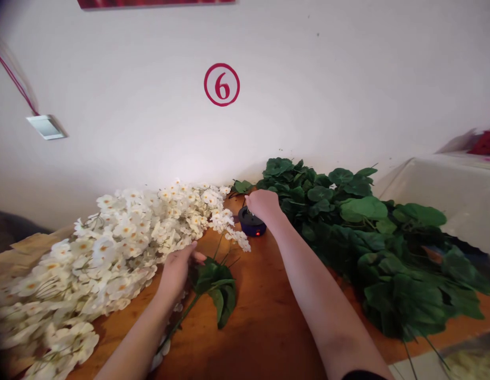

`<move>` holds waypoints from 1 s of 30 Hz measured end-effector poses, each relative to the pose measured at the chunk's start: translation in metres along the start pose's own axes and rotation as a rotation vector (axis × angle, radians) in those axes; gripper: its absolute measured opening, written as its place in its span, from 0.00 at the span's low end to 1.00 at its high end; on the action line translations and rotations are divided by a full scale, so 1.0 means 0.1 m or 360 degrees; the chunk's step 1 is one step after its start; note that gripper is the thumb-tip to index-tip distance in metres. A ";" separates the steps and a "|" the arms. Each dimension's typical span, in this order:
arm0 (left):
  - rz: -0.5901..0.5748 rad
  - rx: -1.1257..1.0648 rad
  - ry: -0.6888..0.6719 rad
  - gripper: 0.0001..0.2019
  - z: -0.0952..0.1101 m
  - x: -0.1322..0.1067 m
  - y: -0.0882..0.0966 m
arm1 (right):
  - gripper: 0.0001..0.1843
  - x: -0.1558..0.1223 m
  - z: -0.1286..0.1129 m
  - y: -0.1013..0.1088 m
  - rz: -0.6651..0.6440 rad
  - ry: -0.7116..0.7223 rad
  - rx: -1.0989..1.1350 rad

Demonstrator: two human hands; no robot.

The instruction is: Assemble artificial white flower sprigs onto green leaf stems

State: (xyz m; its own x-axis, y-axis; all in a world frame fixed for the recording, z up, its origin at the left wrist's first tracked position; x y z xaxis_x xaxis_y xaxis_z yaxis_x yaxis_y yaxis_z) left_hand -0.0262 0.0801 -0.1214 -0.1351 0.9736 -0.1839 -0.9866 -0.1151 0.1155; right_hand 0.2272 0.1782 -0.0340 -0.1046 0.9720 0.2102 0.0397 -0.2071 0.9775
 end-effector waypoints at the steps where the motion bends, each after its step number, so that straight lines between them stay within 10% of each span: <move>1: -0.0022 -0.0074 0.0058 0.22 0.00 0.00 0.01 | 0.29 -0.01 0.00 0.04 0.0041 -0.0003 -0.0006; 12: -0.0396 0.0325 0.0136 0.24 -0.16 0.04 -0.15 | 0.35 -0.37 -0.04 0.67 0.0881 -0.0116 -0.0016; 21: -0.0336 0.1276 -0.0592 0.08 0.00 -0.17 -0.26 | 0.34 -0.45 0.06 0.80 0.0999 -0.0201 0.0047; 30: -0.0142 0.1719 -0.0680 0.07 0.05 -0.27 -0.24 | 0.36 -0.85 -0.13 1.09 0.1449 -0.0107 0.0083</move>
State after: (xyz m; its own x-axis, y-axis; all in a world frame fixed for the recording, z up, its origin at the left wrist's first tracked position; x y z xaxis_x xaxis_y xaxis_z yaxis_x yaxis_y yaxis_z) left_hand 0.0016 0.0572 -0.1138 0.1756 0.9806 0.0868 -0.3721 -0.0156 0.9281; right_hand 0.2274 0.0720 0.0546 0.0469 0.4403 0.8966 0.1235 -0.8933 0.4321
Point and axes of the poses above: each hand's wrist, its own x-axis towards the middle knuckle, its own y-axis out of the back of the hand, z = x × y, the point moved 5 cm from there along x, towards the middle knuckle, and after that the axes turned 8 degrees about y, right-handed, at the moved point
